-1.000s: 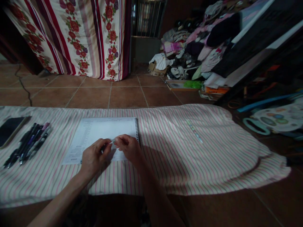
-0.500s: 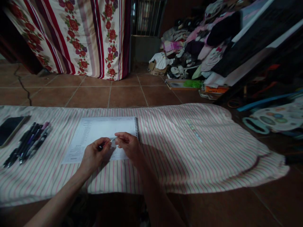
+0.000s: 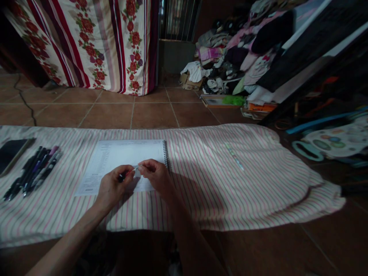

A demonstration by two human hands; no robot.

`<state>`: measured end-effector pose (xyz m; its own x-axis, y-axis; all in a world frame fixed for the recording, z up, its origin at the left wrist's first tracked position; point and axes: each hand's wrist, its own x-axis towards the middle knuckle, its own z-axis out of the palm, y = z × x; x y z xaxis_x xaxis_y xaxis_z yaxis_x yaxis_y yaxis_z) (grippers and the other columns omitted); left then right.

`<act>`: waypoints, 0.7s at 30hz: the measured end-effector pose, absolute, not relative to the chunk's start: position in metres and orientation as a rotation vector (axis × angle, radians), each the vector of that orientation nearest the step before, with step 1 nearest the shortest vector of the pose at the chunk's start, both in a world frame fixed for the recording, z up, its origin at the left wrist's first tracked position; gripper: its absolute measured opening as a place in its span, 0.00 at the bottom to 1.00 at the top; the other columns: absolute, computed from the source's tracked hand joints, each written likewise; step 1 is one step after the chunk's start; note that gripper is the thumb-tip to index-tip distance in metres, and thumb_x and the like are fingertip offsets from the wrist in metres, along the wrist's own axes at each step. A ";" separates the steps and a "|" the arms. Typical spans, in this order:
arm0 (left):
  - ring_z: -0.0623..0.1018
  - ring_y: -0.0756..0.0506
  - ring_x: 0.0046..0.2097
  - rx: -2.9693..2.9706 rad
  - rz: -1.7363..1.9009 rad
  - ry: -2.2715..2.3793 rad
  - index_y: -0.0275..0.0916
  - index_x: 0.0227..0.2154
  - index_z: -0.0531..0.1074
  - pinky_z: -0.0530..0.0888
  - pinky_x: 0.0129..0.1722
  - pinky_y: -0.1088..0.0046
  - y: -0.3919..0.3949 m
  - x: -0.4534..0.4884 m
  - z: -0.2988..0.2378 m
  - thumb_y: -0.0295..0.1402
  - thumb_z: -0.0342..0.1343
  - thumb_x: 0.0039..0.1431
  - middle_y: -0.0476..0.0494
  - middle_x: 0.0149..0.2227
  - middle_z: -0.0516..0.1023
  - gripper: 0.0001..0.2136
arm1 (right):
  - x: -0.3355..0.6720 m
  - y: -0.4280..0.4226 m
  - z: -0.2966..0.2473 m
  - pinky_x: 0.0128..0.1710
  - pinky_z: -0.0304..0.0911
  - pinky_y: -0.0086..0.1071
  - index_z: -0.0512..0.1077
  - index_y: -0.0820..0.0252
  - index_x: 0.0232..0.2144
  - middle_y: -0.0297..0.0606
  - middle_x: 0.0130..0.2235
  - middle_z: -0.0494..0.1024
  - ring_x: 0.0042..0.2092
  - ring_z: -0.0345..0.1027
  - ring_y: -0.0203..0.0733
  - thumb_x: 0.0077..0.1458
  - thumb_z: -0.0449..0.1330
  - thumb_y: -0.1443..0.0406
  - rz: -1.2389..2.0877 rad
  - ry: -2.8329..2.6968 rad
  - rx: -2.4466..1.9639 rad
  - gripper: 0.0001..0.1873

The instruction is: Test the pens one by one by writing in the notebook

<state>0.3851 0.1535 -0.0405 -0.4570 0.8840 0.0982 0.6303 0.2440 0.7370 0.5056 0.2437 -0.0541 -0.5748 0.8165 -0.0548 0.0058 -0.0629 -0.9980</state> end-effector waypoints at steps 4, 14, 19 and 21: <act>0.73 0.48 0.28 1.533 1.031 2.215 0.40 0.32 0.72 0.67 0.29 0.72 0.152 0.385 -0.041 0.35 0.48 0.55 0.48 0.28 0.76 0.09 | 0.506 0.243 -0.056 0.26 0.60 0.26 0.72 0.60 0.26 0.30 0.22 0.71 0.25 0.63 0.31 0.46 0.60 0.59 1.612 -1.697 -0.890 0.09; 0.73 0.49 0.28 1.759 0.974 2.261 0.40 0.32 0.72 0.65 0.28 0.74 0.150 0.385 -0.043 0.35 0.47 0.58 0.48 0.28 0.74 0.10 | 0.506 0.239 -0.047 0.27 0.57 0.26 0.67 0.60 0.21 0.29 0.20 0.66 0.24 0.60 0.32 0.50 0.56 0.58 1.282 -1.913 -0.965 0.13; 0.72 0.49 0.28 1.647 0.985 2.237 0.41 0.32 0.72 0.65 0.29 0.73 0.151 0.386 -0.042 0.35 0.46 0.57 0.48 0.28 0.75 0.10 | 0.507 0.238 -0.045 0.26 0.56 0.26 0.67 0.60 0.21 0.29 0.20 0.67 0.24 0.61 0.32 0.51 0.55 0.55 1.190 -1.975 -1.037 0.16; 0.72 0.49 0.28 1.541 0.996 2.219 0.41 0.32 0.73 0.66 0.30 0.73 0.152 0.387 -0.041 0.36 0.47 0.56 0.48 0.28 0.76 0.10 | 0.507 0.238 -0.046 0.26 0.56 0.27 0.67 0.59 0.20 0.30 0.19 0.67 0.24 0.61 0.33 0.52 0.54 0.54 1.169 -1.982 -1.063 0.17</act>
